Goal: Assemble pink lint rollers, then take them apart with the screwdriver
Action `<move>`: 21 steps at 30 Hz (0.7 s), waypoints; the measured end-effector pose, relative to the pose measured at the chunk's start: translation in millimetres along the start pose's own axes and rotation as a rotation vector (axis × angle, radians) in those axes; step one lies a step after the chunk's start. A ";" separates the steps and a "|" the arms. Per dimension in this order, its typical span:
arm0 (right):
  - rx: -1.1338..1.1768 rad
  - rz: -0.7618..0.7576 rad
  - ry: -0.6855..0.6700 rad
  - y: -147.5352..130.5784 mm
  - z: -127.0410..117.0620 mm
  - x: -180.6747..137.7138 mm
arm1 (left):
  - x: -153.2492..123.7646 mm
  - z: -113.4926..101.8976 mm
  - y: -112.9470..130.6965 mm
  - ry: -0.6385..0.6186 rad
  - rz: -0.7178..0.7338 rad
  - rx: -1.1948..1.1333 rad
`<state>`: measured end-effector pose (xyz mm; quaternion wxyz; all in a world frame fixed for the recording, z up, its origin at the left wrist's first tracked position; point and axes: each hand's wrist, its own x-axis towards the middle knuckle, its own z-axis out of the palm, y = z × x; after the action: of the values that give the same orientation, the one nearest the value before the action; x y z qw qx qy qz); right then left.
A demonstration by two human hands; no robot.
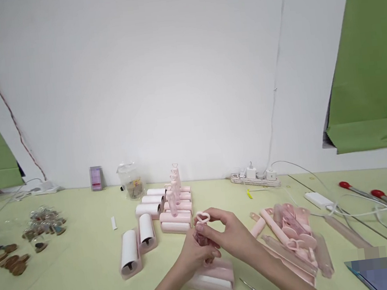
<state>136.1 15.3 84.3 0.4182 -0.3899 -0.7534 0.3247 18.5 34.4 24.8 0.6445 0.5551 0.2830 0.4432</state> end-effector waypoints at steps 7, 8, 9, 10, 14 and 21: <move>-0.110 0.025 -0.061 -2.8 1.5 -1.8 | 0.3 -3.3 -4.6 -0.013 0.012 -0.034; -0.087 0.013 -0.080 -2.6 1.1 -1.2 | 0.6 -3.3 -5.0 -0.004 0.008 -0.038; -0.052 0.001 -0.105 -2.3 0.5 -0.4 | 0.8 -3.0 -4.9 0.006 0.004 -0.044; -0.015 -0.011 -0.133 -1.9 -0.4 0.6 | 0.8 -2.6 -4.4 0.017 -0.002 -0.050; 0.047 -0.057 -0.249 -2.4 -6.9 5.5 | -0.1 -0.3 -2.0 0.044 -0.021 -0.074; 0.007 -0.116 -0.328 -2.5 -6.8 27.0 | 2.1 -1.3 -7.3 0.021 0.010 -0.051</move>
<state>132.0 38.4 99.5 0.3090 -0.2862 -0.8317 0.3618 20.2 37.0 17.7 0.6534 0.5351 0.2756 0.4591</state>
